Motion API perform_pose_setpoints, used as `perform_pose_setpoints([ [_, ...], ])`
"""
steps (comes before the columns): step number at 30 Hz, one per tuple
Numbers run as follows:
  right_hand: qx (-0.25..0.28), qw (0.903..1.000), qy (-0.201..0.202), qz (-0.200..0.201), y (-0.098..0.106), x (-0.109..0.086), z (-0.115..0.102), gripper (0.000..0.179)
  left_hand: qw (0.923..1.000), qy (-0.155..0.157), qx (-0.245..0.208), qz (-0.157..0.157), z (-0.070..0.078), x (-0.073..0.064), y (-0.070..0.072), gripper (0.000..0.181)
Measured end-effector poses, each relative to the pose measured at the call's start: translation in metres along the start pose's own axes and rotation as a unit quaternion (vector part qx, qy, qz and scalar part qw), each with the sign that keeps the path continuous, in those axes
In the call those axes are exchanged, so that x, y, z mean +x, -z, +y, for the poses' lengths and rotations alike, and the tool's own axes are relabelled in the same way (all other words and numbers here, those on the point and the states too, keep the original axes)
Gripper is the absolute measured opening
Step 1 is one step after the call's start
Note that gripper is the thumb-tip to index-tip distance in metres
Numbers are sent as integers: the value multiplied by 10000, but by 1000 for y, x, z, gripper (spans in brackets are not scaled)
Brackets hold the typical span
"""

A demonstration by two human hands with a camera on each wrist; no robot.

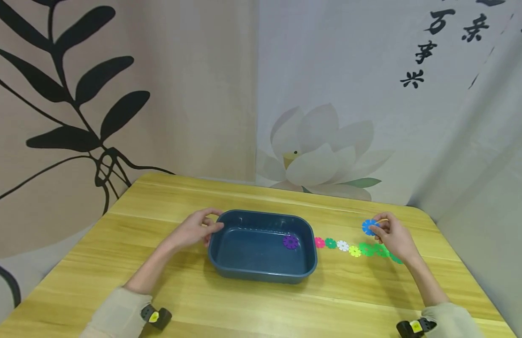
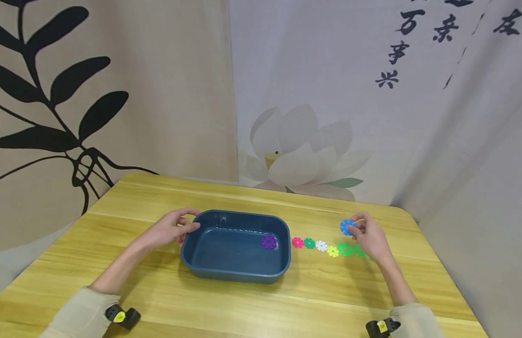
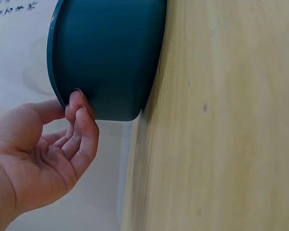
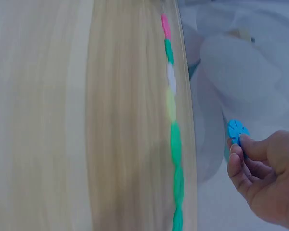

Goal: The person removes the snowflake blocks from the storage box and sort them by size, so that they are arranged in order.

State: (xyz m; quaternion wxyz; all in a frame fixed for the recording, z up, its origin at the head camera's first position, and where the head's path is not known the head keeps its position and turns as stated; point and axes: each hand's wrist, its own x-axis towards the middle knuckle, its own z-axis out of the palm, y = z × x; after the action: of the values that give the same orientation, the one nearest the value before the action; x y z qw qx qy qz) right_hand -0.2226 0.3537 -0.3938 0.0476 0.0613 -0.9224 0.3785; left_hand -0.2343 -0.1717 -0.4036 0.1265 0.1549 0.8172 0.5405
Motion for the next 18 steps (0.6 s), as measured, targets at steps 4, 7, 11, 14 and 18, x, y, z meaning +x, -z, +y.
perform_pose_setpoints([
  [4,-185,9996,-188,78,15,-7,19,28,10000,34,-1,32,-1,0,0,43],
  [7,-388,9984,-397,114,28,-13,31,29,9999,72,-5,73,-1,1,0,42],
  [11,-642,9959,-629,125,43,-22,49,31,10000,18,-6,62,0,0,0,41],
  [14,-682,9948,-748,91,52,-29,62,28,10000,-45,-41,31,1,-1,0,42],
  [18,-380,9938,-1031,-175,61,-36,75,24,9999,-56,-74,48,2,-1,0,43],
])
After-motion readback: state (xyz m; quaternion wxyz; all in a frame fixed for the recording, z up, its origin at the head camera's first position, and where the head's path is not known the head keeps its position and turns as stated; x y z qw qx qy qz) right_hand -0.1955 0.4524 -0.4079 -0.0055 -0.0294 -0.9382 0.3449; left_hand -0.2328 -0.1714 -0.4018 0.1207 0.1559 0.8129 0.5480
